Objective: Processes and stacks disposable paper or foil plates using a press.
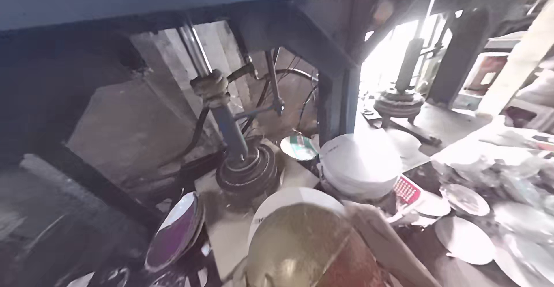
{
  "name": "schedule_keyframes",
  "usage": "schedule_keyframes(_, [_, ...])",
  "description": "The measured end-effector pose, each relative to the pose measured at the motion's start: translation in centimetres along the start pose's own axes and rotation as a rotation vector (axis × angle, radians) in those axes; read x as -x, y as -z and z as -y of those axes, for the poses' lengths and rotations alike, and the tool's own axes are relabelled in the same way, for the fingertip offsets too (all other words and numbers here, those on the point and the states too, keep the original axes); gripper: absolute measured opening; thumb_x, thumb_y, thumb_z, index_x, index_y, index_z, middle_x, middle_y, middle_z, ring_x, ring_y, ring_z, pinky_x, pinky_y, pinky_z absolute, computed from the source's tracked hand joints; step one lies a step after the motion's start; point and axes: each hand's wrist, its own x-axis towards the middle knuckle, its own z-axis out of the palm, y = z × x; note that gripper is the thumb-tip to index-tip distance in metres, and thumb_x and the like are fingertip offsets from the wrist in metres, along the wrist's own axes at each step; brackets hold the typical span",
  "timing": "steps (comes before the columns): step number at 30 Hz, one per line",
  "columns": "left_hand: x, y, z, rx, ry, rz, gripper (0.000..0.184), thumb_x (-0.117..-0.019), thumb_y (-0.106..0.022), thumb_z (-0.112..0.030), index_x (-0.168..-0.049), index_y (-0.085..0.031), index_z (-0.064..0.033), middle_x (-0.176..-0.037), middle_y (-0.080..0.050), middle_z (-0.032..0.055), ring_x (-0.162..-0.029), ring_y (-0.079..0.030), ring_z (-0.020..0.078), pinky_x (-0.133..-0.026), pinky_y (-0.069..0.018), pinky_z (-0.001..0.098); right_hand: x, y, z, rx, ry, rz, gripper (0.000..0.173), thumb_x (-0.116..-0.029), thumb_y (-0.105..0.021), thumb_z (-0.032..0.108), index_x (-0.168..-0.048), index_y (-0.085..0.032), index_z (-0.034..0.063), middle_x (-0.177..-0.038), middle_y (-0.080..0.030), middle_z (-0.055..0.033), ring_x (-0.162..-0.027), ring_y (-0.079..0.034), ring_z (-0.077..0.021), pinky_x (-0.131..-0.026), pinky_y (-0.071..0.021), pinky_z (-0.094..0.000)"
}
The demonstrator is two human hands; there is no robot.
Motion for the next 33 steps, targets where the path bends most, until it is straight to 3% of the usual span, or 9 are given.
schedule_keyframes(4, [-0.7,5.1,-2.0,-0.132,-0.072,-0.096,0.056,-0.1016,-0.039,-0.007,-0.156,-0.025,-0.0089,-0.141,-0.053,-0.0110,-0.119,-0.055,-0.0054,-0.101,-0.0476,0.0201,1.9,-0.3,-2.1,0.642,-0.073,-0.011,0.061,-0.1015,-0.039,0.055,-0.124,-0.073,0.0098,-0.126,-0.072,-0.0053,-0.117,-0.066,-0.0231,-0.093,-0.0528,-0.0469])
schedule_keyframes(7, [-0.7,5.1,-5.7,0.062,-0.001,-0.446,0.029,-0.1071,-0.027,-0.008,-0.122,-0.052,-0.0074,-0.090,-0.068,-0.0065,-0.074,-0.066,-0.0001,-0.067,-0.0557,0.0176,2.6,-1.4,-4.9,0.992,-0.406,0.151,0.080,-0.0903,-0.064,0.062,-0.145,-0.056,0.0040,-0.150,-0.051,-0.0235,-0.140,-0.042,-0.0502,-0.108,-0.0307,-0.0733])
schedule_keyframes(9, [-0.8,4.8,-7.3,0.189,0.036,-0.567,0.035,-0.1072,-0.016,-0.009,-0.099,-0.050,-0.0112,-0.065,-0.060,-0.0064,-0.050,-0.057,0.0008,-0.048,-0.0491,0.0139,2.8,-0.8,-6.4,1.030,-0.212,-0.014,0.059,-0.0948,-0.063,0.042,-0.131,-0.064,-0.0047,-0.135,-0.060,-0.0297,-0.126,-0.056,-0.0518,-0.101,-0.0423,-0.0695])
schedule_keyframes(13, [0.8,9.5,-5.1,0.095,-0.127,-0.224,0.045,-0.1033,-0.044,-0.010,-0.149,-0.041,-0.0120,-0.127,-0.065,-0.0063,-0.112,-0.064,0.0037,-0.094,-0.0546,0.0257,1.9,0.8,-3.1,0.556,-0.044,-0.405,0.036,-0.1030,-0.052,0.019,-0.122,-0.056,-0.0116,-0.103,-0.067,-0.0134,-0.087,-0.063,-0.0058,-0.081,-0.0537,-0.0266])
schedule_keyframes(16, [1.6,6.9,-2.5,-0.154,-0.042,-0.095,0.050,-0.1000,-0.054,-0.012,-0.149,-0.042,-0.0106,-0.140,-0.057,-0.0092,-0.121,-0.057,-0.0009,-0.101,-0.0498,0.0235,1.9,-2.1,0.6,0.045,-0.156,-0.211,0.019,-0.1008,-0.047,0.003,-0.108,-0.062,-0.0060,-0.091,-0.067,0.0035,-0.077,-0.060,0.0076,-0.071,-0.0517,-0.0114])
schedule_keyframes(19, [2.2,4.1,-1.4,-0.179,0.088,-0.090,0.052,-0.0961,-0.044,0.005,-0.147,-0.035,0.0033,-0.129,-0.060,-0.0013,-0.104,-0.065,-0.0021,-0.090,-0.0559,0.0204,1.9,-3.6,-0.3,0.233,-0.145,0.033,0.038,-0.1082,-0.043,0.028,-0.113,-0.071,0.0031,-0.106,-0.072,0.0049,-0.100,-0.065,0.0029,-0.092,-0.0529,-0.0190])
schedule_keyframes(23, [1.4,8.4,-1.7,-0.126,0.002,-0.202,0.048,-0.1034,-0.036,-0.004,-0.151,-0.031,-0.0002,-0.130,-0.062,-0.0057,-0.110,-0.062,-0.0045,-0.095,-0.0529,0.0202,0.8,-1.2,-4.7,1.022,-0.321,0.217,0.053,-0.0993,-0.061,0.040,-0.139,-0.061,0.0041,-0.152,-0.048,-0.0240,-0.142,-0.040,-0.0486,-0.111,-0.0305,-0.0703])
schedule_keyframes(28, [0.9,10.0,-3.2,-0.001,-0.106,-0.116,0.052,-0.1026,-0.056,-0.026,-0.152,-0.041,-0.0200,-0.139,-0.060,-0.0132,-0.124,-0.058,0.0000,-0.103,-0.0505,0.0250,0.3,1.0,-3.9,0.642,-0.016,-0.215,0.030,-0.1007,-0.054,0.018,-0.118,-0.062,-0.0061,-0.094,-0.070,-0.0137,-0.078,-0.067,-0.0166,-0.071,-0.0573,-0.0378])
schedule_keyframes(33, [2.0,3.8,-0.6,-0.057,0.155,-0.113,0.048,-0.1018,-0.038,0.001,-0.149,-0.033,-0.0005,-0.125,-0.063,-0.0035,-0.102,-0.066,-0.0017,-0.089,-0.0566,0.0210,0.9,-3.4,-1.4,0.375,-0.131,0.169,0.036,-0.1059,-0.046,0.025,-0.117,-0.071,0.0023,-0.105,-0.073,-0.0027,-0.097,-0.067,-0.0033,-0.090,-0.0540,-0.0261])
